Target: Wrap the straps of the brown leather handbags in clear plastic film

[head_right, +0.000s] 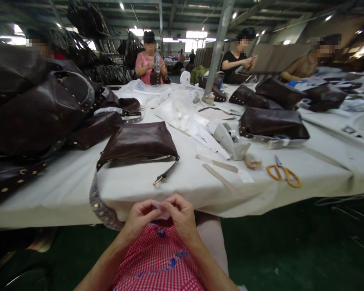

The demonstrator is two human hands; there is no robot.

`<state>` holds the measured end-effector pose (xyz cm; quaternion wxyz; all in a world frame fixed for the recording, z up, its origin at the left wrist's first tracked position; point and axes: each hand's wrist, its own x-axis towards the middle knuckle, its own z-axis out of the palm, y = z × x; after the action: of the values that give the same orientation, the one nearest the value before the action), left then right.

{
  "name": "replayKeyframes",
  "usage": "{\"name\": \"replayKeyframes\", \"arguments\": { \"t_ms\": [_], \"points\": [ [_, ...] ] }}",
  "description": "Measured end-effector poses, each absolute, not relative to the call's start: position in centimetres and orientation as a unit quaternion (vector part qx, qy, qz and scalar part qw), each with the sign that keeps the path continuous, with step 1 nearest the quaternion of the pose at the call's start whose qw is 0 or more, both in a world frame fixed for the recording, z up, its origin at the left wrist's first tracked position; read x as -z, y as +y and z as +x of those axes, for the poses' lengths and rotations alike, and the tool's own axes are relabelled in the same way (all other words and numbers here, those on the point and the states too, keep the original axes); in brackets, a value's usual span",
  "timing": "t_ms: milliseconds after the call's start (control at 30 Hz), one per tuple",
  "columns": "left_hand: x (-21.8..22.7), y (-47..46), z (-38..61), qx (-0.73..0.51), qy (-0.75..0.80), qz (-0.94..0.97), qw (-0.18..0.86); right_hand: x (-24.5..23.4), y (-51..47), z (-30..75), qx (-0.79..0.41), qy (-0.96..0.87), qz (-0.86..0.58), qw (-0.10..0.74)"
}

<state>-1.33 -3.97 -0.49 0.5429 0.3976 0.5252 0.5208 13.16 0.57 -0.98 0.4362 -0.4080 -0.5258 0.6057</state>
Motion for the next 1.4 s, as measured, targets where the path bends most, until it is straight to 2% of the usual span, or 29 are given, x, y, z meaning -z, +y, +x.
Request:
{"name": "replayKeyframes", "arguments": {
  "t_ms": [467, 767, 1100, 1267, 1400],
  "points": [
    [2.0, -4.0, -2.2, -0.546, 0.52, 0.323, 0.572, 2.0, 1.2, 11.8, -0.65, -0.525, -0.371, 0.404],
    [2.0, -4.8, -3.1, -0.588, 0.503, 0.254, 0.58, 1.9, 1.6, 10.1, -0.609, -0.58, -0.319, 0.437],
    [3.0, -5.3, -4.1, -0.587, 0.49, 0.176, 0.62, 2.5, 1.6, 9.0, -0.562, -0.65, -0.287, 0.423],
    [3.2, -5.2, -4.4, -0.579, 0.525, 0.205, 0.59, 2.4, 1.7, 8.9, -0.527, -0.69, -0.277, 0.41],
    [3.2, -5.3, -5.1, -0.586, 0.523, 0.197, 0.587, 1.8, 3.4, 10.3, -0.452, -0.756, -0.254, 0.399]
  ]
}}
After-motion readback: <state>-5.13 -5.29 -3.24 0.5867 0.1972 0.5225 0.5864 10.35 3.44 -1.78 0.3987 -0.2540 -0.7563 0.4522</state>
